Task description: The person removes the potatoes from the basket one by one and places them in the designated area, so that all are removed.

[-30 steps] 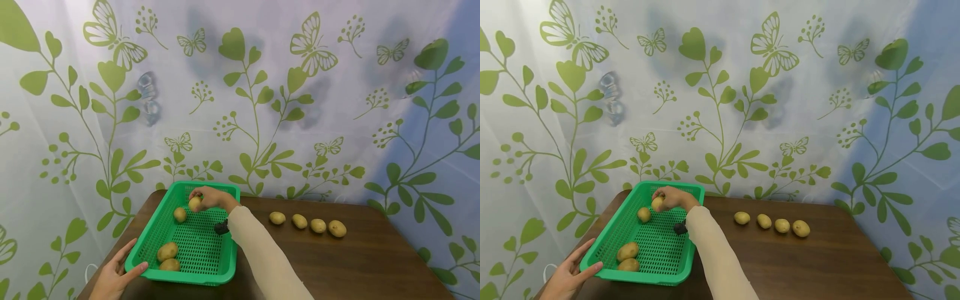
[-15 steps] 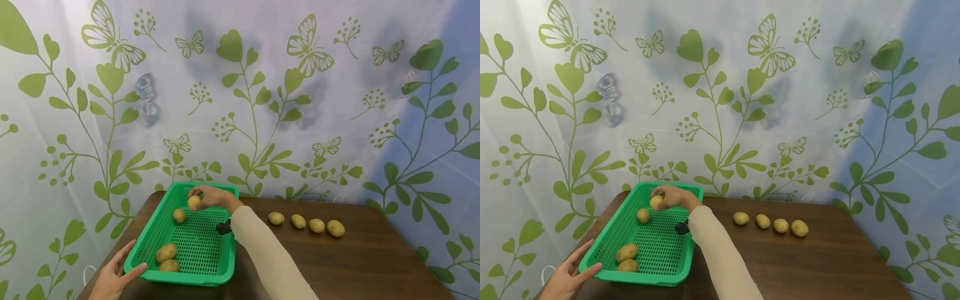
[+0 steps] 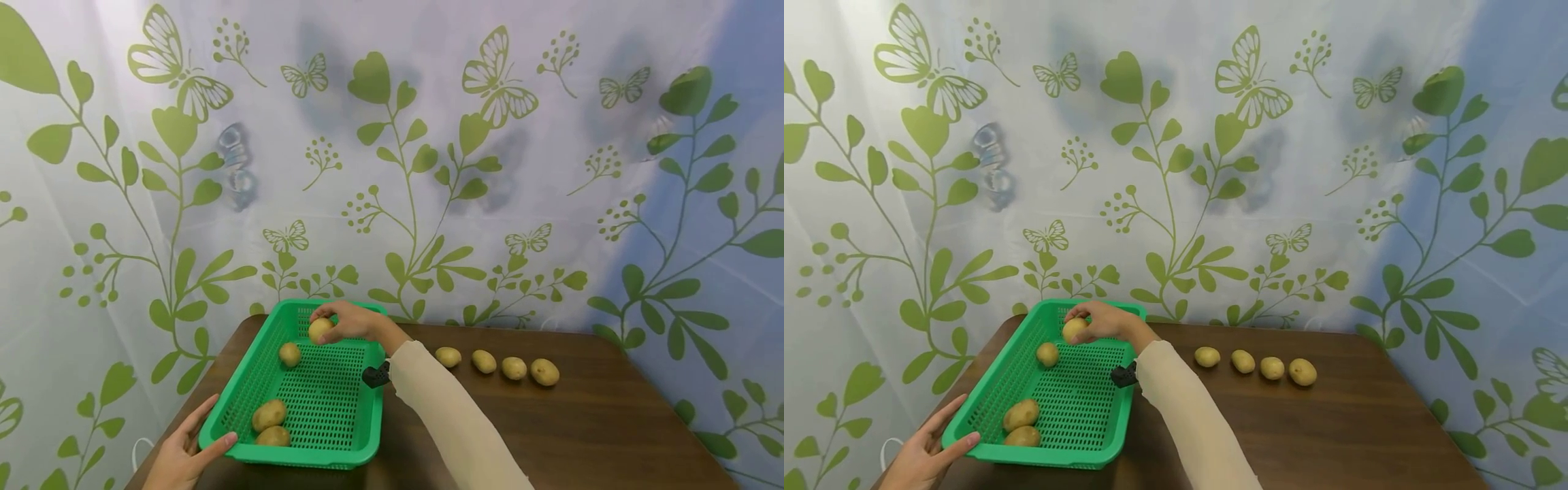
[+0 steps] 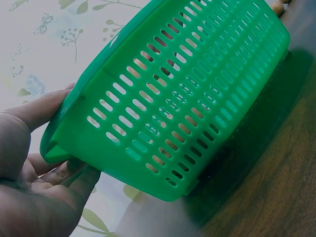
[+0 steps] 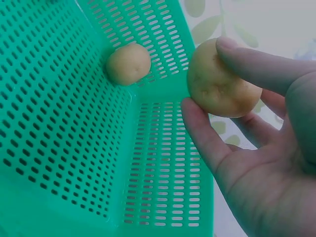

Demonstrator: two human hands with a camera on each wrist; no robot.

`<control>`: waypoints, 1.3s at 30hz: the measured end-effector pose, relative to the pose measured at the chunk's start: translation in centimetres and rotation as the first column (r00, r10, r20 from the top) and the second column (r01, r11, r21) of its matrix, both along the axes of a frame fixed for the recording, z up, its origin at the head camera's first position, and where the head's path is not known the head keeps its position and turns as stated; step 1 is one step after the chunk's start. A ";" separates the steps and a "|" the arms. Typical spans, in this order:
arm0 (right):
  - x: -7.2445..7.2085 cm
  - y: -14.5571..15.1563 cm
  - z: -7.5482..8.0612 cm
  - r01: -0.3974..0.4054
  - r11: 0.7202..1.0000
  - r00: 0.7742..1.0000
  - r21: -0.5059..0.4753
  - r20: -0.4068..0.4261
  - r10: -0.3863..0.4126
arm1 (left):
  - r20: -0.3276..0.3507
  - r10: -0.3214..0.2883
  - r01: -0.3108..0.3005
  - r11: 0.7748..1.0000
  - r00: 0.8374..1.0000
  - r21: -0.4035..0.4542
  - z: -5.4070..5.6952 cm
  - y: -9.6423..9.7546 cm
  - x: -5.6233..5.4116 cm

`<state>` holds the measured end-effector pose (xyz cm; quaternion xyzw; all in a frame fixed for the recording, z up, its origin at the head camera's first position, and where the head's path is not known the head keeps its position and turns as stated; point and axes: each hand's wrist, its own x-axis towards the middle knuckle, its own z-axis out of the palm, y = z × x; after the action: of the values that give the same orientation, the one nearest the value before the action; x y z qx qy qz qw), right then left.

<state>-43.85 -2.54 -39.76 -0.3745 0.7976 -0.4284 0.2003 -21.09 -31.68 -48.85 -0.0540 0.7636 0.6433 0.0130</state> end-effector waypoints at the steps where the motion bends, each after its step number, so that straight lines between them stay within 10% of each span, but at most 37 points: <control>1: 0.1 0.1 0.0 0.001 1.000 1.000 -0.007 -0.001 -0.001 | 0.002 0.005 -0.005 1.000 1.000 -0.018 0.0 0.0 0.0; 11: 1.1 1.4 -1.0 0.040 0.991 0.997 -0.130 0.074 -0.030 | 0.019 0.025 -0.024 0.999 1.000 -0.043 0.1 0.0 0.1; 19: 1.9 2.2 -1.5 0.127 0.945 0.953 -0.301 0.303 -0.032 | -0.001 0.015 -0.015 1.000 1.000 0.003 -0.1 0.2 0.0; 30: 2.5 5.3 -1.9 0.104 0.966 0.987 -0.235 0.143 -0.071 | -0.015 0.009 -0.010 1.000 1.000 -0.013 0.0 0.0 0.1; 39: 3.0 8.0 -2.1 0.136 0.964 0.980 -0.228 0.173 -0.097 | -0.004 0.017 -0.016 1.000 1.000 0.023 0.1 0.2 0.1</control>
<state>-40.81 5.44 -41.84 -0.3124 0.7423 -0.5609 0.1919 -20.98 -31.48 -48.78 -0.0588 0.7558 0.6521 0.0068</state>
